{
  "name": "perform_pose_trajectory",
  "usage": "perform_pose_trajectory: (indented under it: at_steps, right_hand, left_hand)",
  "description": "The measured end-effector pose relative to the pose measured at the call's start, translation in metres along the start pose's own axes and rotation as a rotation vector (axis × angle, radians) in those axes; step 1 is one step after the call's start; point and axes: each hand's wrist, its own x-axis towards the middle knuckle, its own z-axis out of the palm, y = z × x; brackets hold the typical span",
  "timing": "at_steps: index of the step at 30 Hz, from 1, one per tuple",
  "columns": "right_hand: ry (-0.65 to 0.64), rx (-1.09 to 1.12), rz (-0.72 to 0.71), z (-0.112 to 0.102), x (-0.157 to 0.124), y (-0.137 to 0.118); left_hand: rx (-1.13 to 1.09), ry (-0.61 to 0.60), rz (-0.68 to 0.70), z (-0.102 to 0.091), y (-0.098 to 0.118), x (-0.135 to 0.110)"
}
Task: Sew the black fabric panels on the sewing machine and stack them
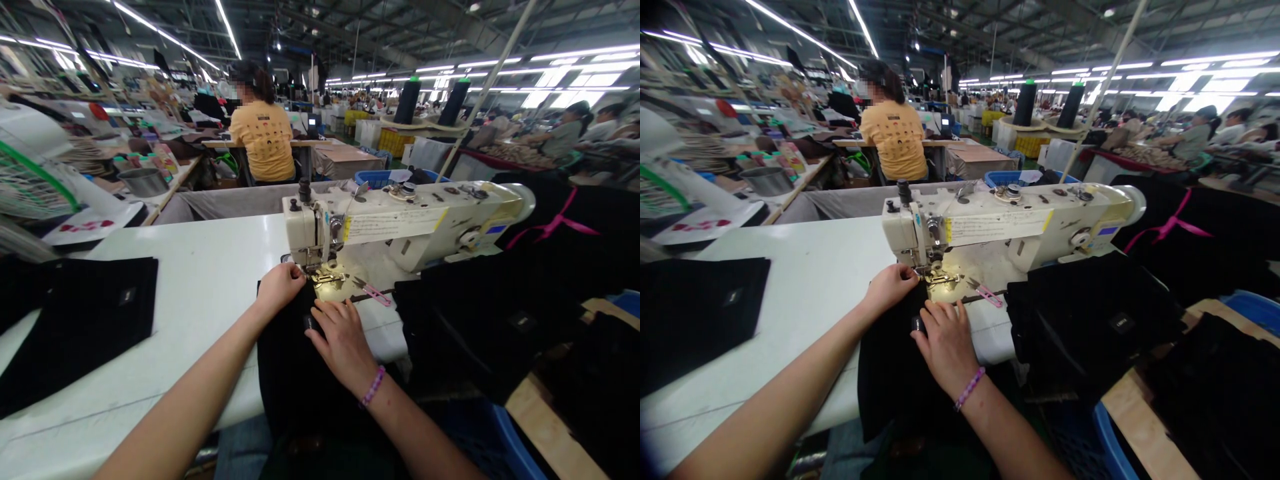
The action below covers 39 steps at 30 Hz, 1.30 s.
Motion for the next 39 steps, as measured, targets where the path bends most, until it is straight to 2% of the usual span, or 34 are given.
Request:
perform_pose_trajectory:
  at_steps: [15, 19, 22, 25, 27, 28, 29, 31, 33, 35, 39]
  right_hand:
    - [-0.006, -0.035, -0.014, 0.003, 0.001, 0.003]
    - [-0.021, -0.052, -0.023, -0.001, -0.002, 0.008]
    - [0.024, 0.017, -0.043, -0.009, -0.013, 0.007]
    - [0.032, 0.170, -0.174, -0.023, -0.033, -0.004]
    - [-0.030, 0.235, -0.310, -0.029, -0.047, -0.014]
    - [-0.055, 0.240, -0.365, -0.030, -0.052, -0.019]
    - [-0.063, 0.231, -0.405, -0.030, -0.056, -0.024]
    - [-0.053, 0.192, -0.467, -0.023, -0.058, -0.030]
    - [-0.029, 0.166, -0.531, -0.014, -0.056, -0.034]
    - [0.000, 0.174, -0.585, -0.006, -0.051, -0.038]
    - [0.128, 0.271, -0.545, -0.002, -0.044, -0.045]
  left_hand:
    - [-0.004, 0.076, 0.046, 0.006, -0.001, 0.003]
    - [-0.040, 0.114, 0.089, -0.002, 0.000, -0.003]
    - [-0.087, 0.189, 0.140, -0.014, -0.005, -0.032]
    - [-0.186, 0.306, 0.209, -0.018, -0.015, -0.093]
    - [-0.336, 0.523, 0.328, -0.010, -0.024, -0.143]
    - [-0.357, 0.582, 0.379, -0.002, -0.029, -0.167]
    - [-0.357, 0.617, 0.409, 0.006, -0.034, -0.189]
    - [-0.290, 0.596, 0.432, 0.023, -0.043, -0.222]
    - [-0.185, 0.552, 0.383, 0.036, -0.047, -0.239]
    - [-0.121, 0.534, 0.317, 0.041, -0.047, -0.242]
    - [-0.165, 0.576, 0.283, 0.035, -0.041, -0.236]
